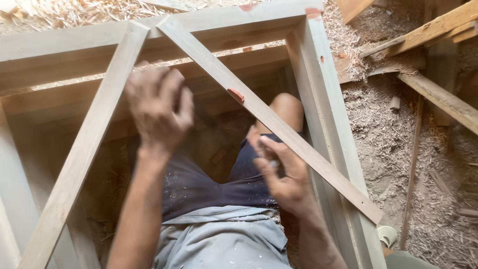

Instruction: The person uses a scraper tool to smooth the inner corners and edges of a wooden frame, periodically wiping the wood and cleaning the scraper blade.

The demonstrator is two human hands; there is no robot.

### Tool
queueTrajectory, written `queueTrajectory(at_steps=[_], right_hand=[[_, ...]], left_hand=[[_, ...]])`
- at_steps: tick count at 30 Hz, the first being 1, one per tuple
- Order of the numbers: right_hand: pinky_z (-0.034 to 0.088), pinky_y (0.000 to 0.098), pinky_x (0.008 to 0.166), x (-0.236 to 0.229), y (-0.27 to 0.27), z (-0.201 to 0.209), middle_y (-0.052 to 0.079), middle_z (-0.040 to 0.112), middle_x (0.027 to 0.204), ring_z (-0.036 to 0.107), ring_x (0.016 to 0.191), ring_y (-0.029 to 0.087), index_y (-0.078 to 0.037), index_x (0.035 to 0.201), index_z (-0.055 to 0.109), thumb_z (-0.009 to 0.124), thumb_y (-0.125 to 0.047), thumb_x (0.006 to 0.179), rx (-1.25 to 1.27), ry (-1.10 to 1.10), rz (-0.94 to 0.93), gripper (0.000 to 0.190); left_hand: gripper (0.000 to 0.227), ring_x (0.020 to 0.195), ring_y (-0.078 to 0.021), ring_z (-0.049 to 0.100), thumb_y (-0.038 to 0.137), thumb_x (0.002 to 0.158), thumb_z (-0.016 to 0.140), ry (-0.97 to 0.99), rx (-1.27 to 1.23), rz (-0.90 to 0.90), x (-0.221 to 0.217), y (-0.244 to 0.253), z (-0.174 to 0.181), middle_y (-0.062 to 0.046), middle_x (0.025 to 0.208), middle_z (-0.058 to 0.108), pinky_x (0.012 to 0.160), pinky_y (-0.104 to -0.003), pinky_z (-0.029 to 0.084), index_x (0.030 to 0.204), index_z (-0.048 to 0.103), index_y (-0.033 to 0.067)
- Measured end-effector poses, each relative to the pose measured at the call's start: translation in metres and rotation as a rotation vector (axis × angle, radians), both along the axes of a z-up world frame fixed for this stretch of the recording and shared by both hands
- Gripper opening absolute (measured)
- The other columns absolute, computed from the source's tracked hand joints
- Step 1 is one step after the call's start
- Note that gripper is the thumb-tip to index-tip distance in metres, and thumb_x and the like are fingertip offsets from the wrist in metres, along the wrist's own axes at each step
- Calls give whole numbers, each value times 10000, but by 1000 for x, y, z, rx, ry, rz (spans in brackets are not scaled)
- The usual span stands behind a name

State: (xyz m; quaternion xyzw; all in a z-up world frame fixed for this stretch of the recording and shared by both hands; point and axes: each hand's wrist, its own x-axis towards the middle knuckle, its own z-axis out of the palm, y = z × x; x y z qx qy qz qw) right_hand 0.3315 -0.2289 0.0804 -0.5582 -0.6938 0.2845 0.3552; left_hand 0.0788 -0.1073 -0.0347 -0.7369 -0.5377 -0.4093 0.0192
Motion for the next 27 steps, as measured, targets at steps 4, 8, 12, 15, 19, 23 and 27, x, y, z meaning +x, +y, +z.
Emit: queueTrajectory(at_steps=[4,8,12,15,19,23,27], right_hand=[[575,319,684,31,18,36,87,706,1006,662,846,193,-123,1237,716,666,-148,990,157,-723,-4,253],[548,363,655,20,37,52,55,693,923,640,767,195,-200,1219,753,699,-155,942,195,-1199,54,286],[538,343,664,-8,56,55,58,659,873,640,795,207,-215,1258,749,705,-79,861,254,-1283,150,422],[526,337,652,-22,68,55,73,658,891,632,796,213,-197,1245,748,714,-93,830,312,-1307,152,430],[530,330,651,-29,79,50,73,648,857,639,804,206,-157,1187,741,717,-133,831,280,-1390,198,358],[529,329,617,-36,86,42,72,640,809,642,763,194,-116,1160,727,709,-170,860,217,-1459,240,305],[539,320,576,-35,91,50,79,661,812,650,716,183,-133,1150,701,644,-187,927,64,-1593,319,236]], left_hand=[[220,1254,-353,578,161,871,772,-231,-333,-161,55,-64,-37,-129,1273,640,1084,-462,491,1077,726,97],[346,1189,-413,567,235,816,753,-211,-699,-314,77,-91,-80,-200,1292,619,981,-495,486,1122,737,77],[357,1163,-403,601,298,843,718,-76,-1050,-367,67,-92,-114,-195,1240,660,977,-488,492,1137,733,97],[317,1106,-397,657,269,881,667,-169,-1049,-325,61,-88,-123,-198,1172,712,965,-467,526,1126,735,81],[359,1043,-440,640,259,839,682,-181,-978,-335,61,-89,-122,-242,1134,691,900,-505,512,1113,715,29],[324,1040,-429,649,255,837,667,-160,-1048,-346,59,-88,-119,-224,1128,699,895,-502,521,1064,730,33],[299,1042,-410,662,223,842,658,-181,-1052,-349,57,-87,-108,-211,1120,707,893,-494,530,1065,733,38]])
